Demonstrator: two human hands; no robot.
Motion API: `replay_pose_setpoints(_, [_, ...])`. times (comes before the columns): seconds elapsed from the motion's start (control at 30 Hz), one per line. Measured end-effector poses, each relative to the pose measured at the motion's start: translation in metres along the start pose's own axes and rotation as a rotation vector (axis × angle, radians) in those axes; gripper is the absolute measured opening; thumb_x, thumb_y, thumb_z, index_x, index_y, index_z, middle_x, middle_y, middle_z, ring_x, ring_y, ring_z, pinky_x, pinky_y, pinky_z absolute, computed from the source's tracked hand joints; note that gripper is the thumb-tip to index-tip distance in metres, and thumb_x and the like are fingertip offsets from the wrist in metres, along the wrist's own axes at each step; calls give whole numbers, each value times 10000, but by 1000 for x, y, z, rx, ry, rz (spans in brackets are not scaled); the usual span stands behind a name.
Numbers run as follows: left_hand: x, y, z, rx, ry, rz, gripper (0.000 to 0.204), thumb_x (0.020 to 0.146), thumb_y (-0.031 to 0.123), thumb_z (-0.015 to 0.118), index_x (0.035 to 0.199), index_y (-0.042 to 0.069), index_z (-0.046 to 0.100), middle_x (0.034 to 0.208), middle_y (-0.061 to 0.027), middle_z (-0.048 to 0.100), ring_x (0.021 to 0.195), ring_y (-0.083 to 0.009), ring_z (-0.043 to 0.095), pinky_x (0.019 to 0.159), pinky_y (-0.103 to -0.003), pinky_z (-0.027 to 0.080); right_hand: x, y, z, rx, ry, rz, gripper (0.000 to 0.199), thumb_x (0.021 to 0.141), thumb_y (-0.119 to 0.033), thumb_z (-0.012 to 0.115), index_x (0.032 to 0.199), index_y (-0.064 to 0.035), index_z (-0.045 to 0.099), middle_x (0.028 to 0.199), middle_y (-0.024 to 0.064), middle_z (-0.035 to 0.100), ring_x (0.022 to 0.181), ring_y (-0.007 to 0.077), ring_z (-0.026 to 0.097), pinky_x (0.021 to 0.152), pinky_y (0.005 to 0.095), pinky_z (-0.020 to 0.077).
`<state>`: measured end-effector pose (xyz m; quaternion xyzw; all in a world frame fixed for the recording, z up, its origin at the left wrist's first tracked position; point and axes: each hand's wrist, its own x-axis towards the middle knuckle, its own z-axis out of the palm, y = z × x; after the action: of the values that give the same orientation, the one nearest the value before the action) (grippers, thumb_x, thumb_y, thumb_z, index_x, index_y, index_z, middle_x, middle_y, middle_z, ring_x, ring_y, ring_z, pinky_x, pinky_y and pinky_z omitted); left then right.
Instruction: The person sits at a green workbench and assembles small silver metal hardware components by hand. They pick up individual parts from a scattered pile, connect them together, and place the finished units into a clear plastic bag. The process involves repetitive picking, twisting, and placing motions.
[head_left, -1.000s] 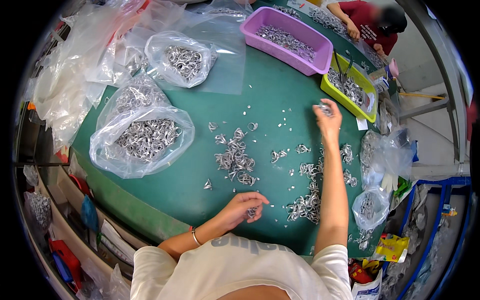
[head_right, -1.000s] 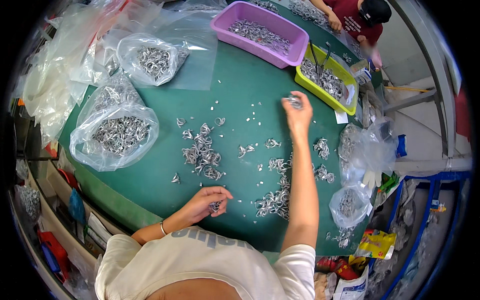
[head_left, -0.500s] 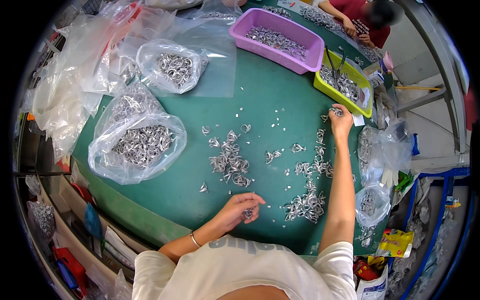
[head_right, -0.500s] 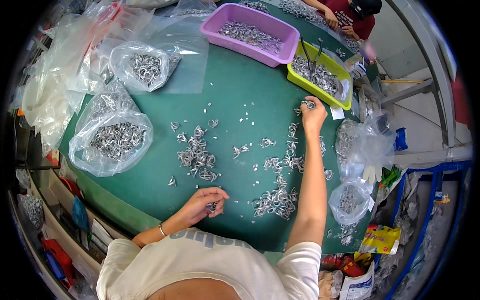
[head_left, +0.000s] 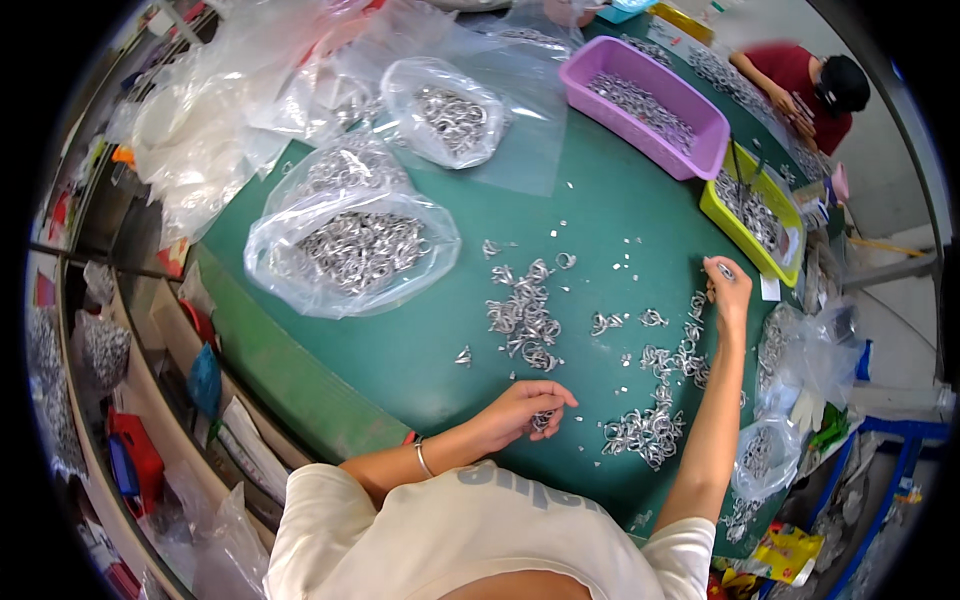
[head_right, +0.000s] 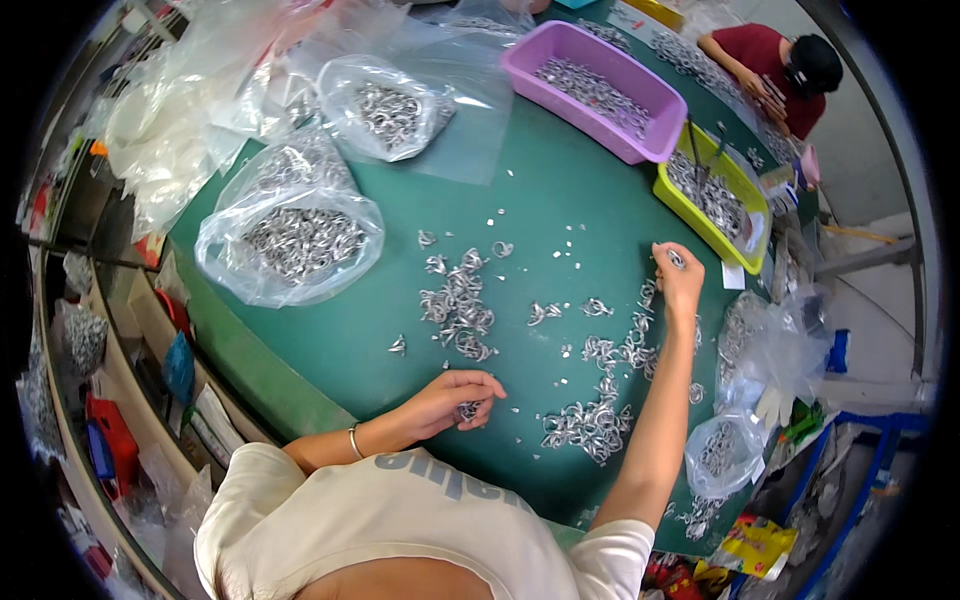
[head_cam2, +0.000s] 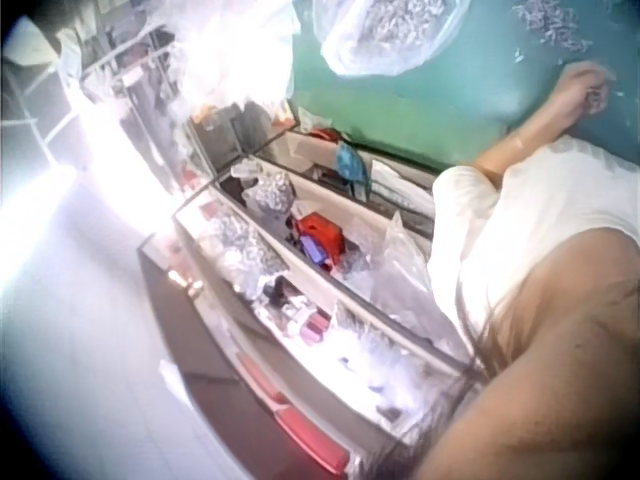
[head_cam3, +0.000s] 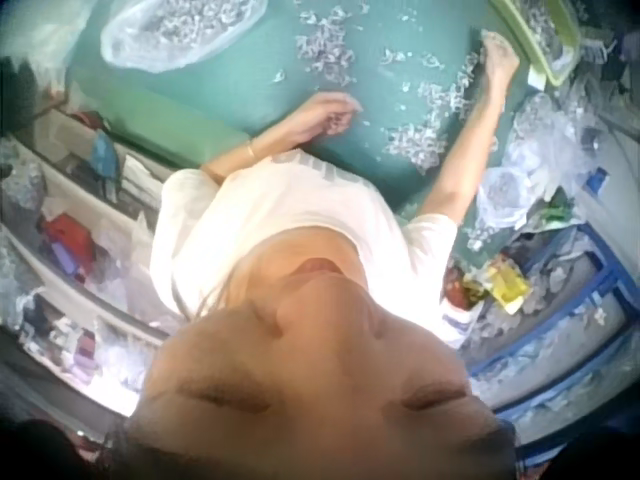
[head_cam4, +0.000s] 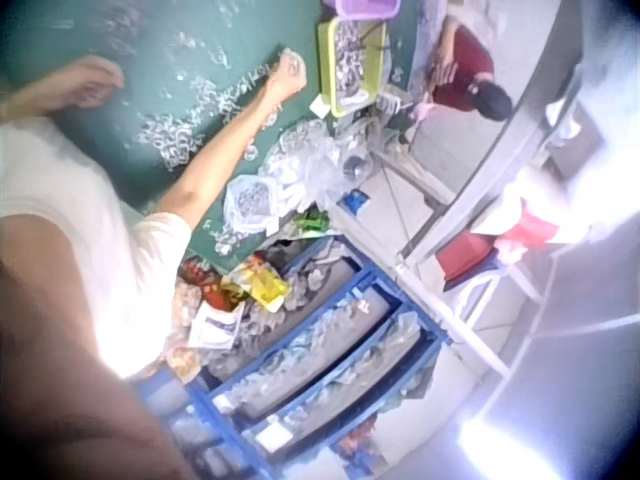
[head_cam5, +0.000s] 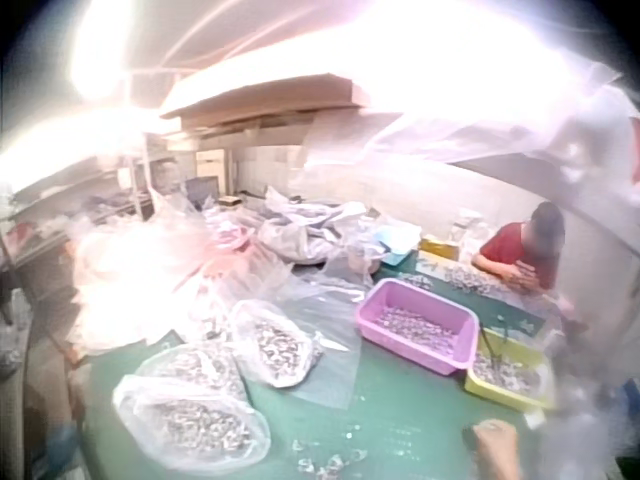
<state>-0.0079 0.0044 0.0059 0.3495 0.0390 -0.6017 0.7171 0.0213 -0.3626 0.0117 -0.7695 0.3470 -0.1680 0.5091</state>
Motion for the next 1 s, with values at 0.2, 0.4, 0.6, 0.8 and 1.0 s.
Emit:
replay_pose_setpoints(0.2, [-3, -3, 1, -52, 10, 70, 149, 910, 135, 487, 959, 28, 578, 649, -21, 494, 576, -113, 464, 464, -230, 318, -83, -57, 54, 686, -526, 261, 129, 841, -90, 615, 946, -22, 583, 777, 58, 583, 572, 90, 490, 413, 191, 347])
replay_pose_setpoints(0.4, [-15, -11, 0, -77, 0, 49, 151, 913, 128, 474, 975, 30, 571, 650, -18, 497, 579, -110, 472, 458, -225, 305, -139, -100, 124, 755, -984, 464, 173, 860, -121, 592, 989, -14, 553, 820, 71, 555, 637, 129, 503, 457, 223, 403])
replay_pose_setpoints(0.6, [-32, -13, -8, -88, -9, 118, 154, 914, 128, 471, 974, 24, 567, 659, -21, 498, 571, -107, 463, 455, -215, 321, -83, -174, 232, 931, -910, 256, 144, 870, -142, 586, 961, -37, 547, 857, 60, 562, 705, 140, 543, 531, 253, 440])
replay_pose_setpoints(0.8, [-43, -8, -21, -125, -22, 197, 157, 915, 126, 468, 973, 17, 565, 670, -30, 489, 557, -105, 446, 457, -212, 337, -33, -215, 298, 659, -835, 33, 648, 867, -260, 592, 1348, -14, 234, 1289, 140, 398, 1138, 236, 421, 928, 433, 347])
replay_pose_setpoints(1.0, [-48, -1, -34, -161, 1, 218, 158, 913, 117, 463, 976, 12, 564, 668, -23, 482, 561, -101, 440, 467, -210, 337, -38, -215, 305, 478, -765, -126, 585, 854, -167, 566, 1337, 41, 309, 1414, 209, 274, 1288, 292, 319, 1017, 374, 312])
